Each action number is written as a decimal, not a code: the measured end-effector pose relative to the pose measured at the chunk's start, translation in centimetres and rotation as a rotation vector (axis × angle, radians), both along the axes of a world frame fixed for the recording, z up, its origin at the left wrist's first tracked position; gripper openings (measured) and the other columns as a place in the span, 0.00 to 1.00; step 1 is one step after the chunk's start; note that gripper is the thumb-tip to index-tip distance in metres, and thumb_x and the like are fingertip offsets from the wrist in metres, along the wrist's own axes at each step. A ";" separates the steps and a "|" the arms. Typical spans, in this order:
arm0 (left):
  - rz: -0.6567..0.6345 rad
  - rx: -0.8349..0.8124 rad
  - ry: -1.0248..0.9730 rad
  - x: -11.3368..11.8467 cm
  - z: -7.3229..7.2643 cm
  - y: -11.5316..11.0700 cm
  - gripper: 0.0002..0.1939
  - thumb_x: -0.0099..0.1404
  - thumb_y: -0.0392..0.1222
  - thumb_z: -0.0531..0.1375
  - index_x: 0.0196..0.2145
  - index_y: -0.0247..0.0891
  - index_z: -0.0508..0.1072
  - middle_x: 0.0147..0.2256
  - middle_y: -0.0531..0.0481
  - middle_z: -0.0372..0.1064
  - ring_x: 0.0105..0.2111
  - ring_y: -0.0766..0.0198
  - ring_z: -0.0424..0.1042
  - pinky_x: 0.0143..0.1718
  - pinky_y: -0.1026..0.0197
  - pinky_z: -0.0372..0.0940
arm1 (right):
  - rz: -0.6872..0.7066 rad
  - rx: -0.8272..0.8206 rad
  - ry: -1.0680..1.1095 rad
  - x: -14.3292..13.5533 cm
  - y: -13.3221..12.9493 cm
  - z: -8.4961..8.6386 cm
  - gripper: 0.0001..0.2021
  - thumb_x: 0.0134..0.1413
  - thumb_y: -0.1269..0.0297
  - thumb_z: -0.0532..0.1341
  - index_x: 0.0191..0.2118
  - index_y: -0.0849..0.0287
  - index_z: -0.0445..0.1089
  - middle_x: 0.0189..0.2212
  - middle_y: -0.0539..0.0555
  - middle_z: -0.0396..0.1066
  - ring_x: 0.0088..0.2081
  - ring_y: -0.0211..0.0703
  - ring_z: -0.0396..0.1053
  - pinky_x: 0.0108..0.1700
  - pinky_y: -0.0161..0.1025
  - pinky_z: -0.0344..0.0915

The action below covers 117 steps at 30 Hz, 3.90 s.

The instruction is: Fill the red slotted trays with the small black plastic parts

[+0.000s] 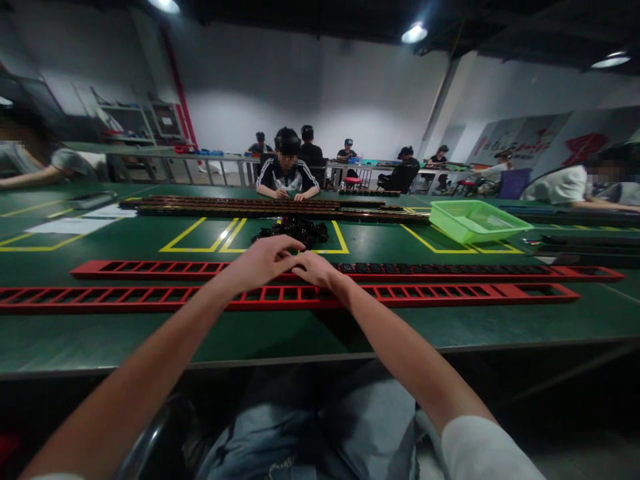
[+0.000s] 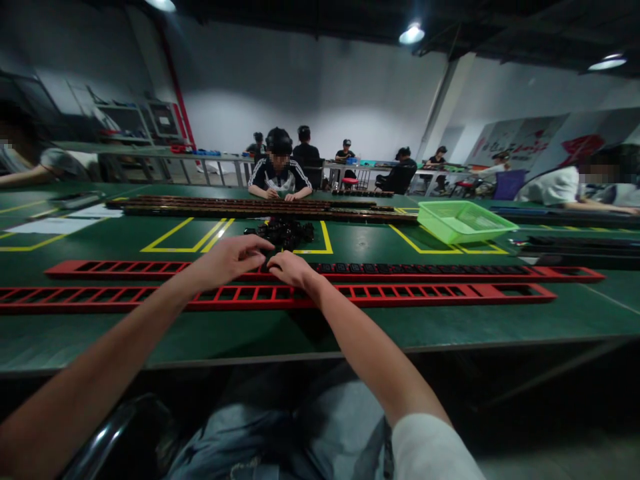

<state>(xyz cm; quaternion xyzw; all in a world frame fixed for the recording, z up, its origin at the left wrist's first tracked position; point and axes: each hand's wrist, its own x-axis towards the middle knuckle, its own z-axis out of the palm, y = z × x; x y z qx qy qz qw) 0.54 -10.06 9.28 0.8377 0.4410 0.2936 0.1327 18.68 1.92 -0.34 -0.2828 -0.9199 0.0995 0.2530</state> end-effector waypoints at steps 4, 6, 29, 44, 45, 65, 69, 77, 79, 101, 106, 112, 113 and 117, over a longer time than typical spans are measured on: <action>0.243 0.119 0.389 -6.5 -3.8 9.2 0.21 0.65 0.40 0.54 0.54 0.29 0.72 0.56 0.36 0.68 0.57 0.51 0.66 0.62 0.53 0.57 | 0.032 0.082 -0.068 0.5 -0.3 0.5 0.09 0.62 0.69 0.61 0.44 0.60 0.78 0.43 0.59 0.78 0.44 0.48 0.73 0.50 0.45 0.67; 0.292 0.073 0.434 -9.0 -5.9 12.1 0.24 0.67 0.40 0.53 0.57 0.23 0.69 0.57 0.33 0.67 0.58 0.51 0.65 0.63 0.53 0.56 | 0.032 0.075 -0.068 0.8 -0.5 0.7 0.09 0.63 0.67 0.61 0.44 0.60 0.78 0.44 0.60 0.78 0.46 0.48 0.73 0.52 0.46 0.67; 0.303 0.135 -0.066 -9.6 -7.6 12.8 0.13 0.64 0.43 0.56 0.42 0.35 0.74 0.40 0.45 0.75 0.40 0.59 0.73 0.44 0.59 0.66 | -0.140 0.044 -0.137 0.9 -0.5 0.5 0.10 0.62 0.64 0.63 0.47 0.59 0.74 0.45 0.58 0.76 0.47 0.47 0.72 0.53 0.46 0.67; 0.025 0.083 0.013 -6.0 -8.4 10.6 0.08 0.65 0.42 0.58 0.37 0.35 0.75 0.35 0.48 0.74 0.33 0.63 0.71 0.37 0.61 0.64 | -0.118 -0.009 -0.076 0.9 -0.9 1.1 0.06 0.61 0.69 0.62 0.43 0.60 0.76 0.41 0.57 0.76 0.42 0.44 0.72 0.49 0.42 0.66; 0.029 0.080 0.022 -6.0 -8.4 10.6 0.09 0.65 0.42 0.58 0.37 0.35 0.75 0.35 0.48 0.74 0.34 0.63 0.71 0.38 0.61 0.63 | -0.119 -0.012 -0.075 0.9 -0.9 1.1 0.06 0.61 0.70 0.62 0.42 0.60 0.76 0.41 0.57 0.76 0.43 0.44 0.72 0.49 0.42 0.66; 0.111 0.030 0.164 -5.9 -8.6 10.9 0.16 0.69 0.42 0.52 0.44 0.38 0.78 0.39 0.46 0.77 0.40 0.57 0.74 0.43 0.59 0.64 | -0.127 -0.023 -0.061 1.0 -1.0 1.1 0.07 0.62 0.69 0.62 0.43 0.60 0.76 0.42 0.57 0.77 0.44 0.44 0.73 0.51 0.43 0.67; 0.100 0.025 0.111 -6.1 -8.7 10.9 0.16 0.69 0.41 0.51 0.46 0.39 0.76 0.42 0.47 0.77 0.41 0.58 0.74 0.45 0.59 0.65 | -0.128 -0.028 -0.073 1.0 -1.0 1.2 0.08 0.62 0.69 0.62 0.45 0.59 0.76 0.43 0.57 0.77 0.46 0.45 0.73 0.52 0.45 0.67; -0.084 -0.021 0.180 -6.8 -8.5 10.5 0.28 0.57 0.53 0.66 0.52 0.36 0.73 0.49 0.42 0.73 0.48 0.53 0.72 0.49 0.58 0.64 | -0.119 -0.007 -0.168 1.2 -1.3 1.2 0.20 0.59 0.63 0.66 0.56 0.56 0.71 0.53 0.59 0.74 0.53 0.51 0.71 0.58 0.50 0.66; -0.078 -0.002 0.219 -6.8 -8.5 10.5 0.28 0.57 0.52 0.65 0.52 0.35 0.73 0.50 0.40 0.72 0.50 0.52 0.71 0.52 0.56 0.63 | -0.121 -0.022 -0.213 1.2 -1.2 1.1 0.24 0.57 0.61 0.68 0.58 0.56 0.69 0.55 0.60 0.73 0.55 0.53 0.70 0.58 0.51 0.65; -0.073 -0.120 0.279 -7.4 -8.3 10.2 0.27 0.59 0.54 0.63 0.52 0.38 0.75 0.50 0.40 0.73 0.48 0.53 0.73 0.49 0.58 0.63 | -0.174 -0.194 -0.319 5.4 -0.3 3.6 0.28 0.45 0.65 0.73 0.56 0.55 0.73 0.51 0.58 0.76 0.48 0.53 0.74 0.52 0.48 0.70; -0.079 -0.142 0.252 -7.7 -8.6 10.6 0.25 0.55 0.53 0.66 0.48 0.39 0.77 0.46 0.42 0.76 0.44 0.53 0.74 0.45 0.58 0.64 | -0.226 -0.252 -0.343 7.6 0.1 4.0 0.27 0.41 0.66 0.75 0.52 0.56 0.76 0.47 0.57 0.77 0.44 0.51 0.75 0.50 0.47 0.72; -0.062 -0.135 0.243 -7.5 -8.8 10.7 0.24 0.55 0.53 0.66 0.46 0.40 0.78 0.46 0.41 0.76 0.42 0.53 0.74 0.43 0.57 0.64 | -0.165 -0.198 -0.181 5.6 -0.4 3.4 0.20 0.58 0.60 0.66 0.56 0.55 0.73 0.52 0.58 0.74 0.49 0.49 0.73 0.54 0.49 0.70; -0.059 -0.132 0.237 -7.5 -8.8 10.6 0.23 0.55 0.53 0.66 0.46 0.40 0.78 0.45 0.41 0.76 0.42 0.53 0.74 0.43 0.57 0.64 | -0.134 -0.160 -0.141 4.9 -0.5 3.3 0.20 0.59 0.62 0.65 0.56 0.55 0.72 0.52 0.58 0.74 0.50 0.48 0.73 0.55 0.49 0.69; -0.056 -0.115 0.224 -7.3 -8.3 10.1 0.22 0.54 0.51 0.66 0.45 0.39 0.78 0.45 0.42 0.76 0.42 0.53 0.74 0.44 0.57 0.64 | -0.044 0.024 -0.022 2.8 -0.9 2.9 0.12 0.61 0.67 0.62 0.49 0.56 0.76 0.49 0.57 0.75 0.51 0.46 0.71 0.58 0.48 0.67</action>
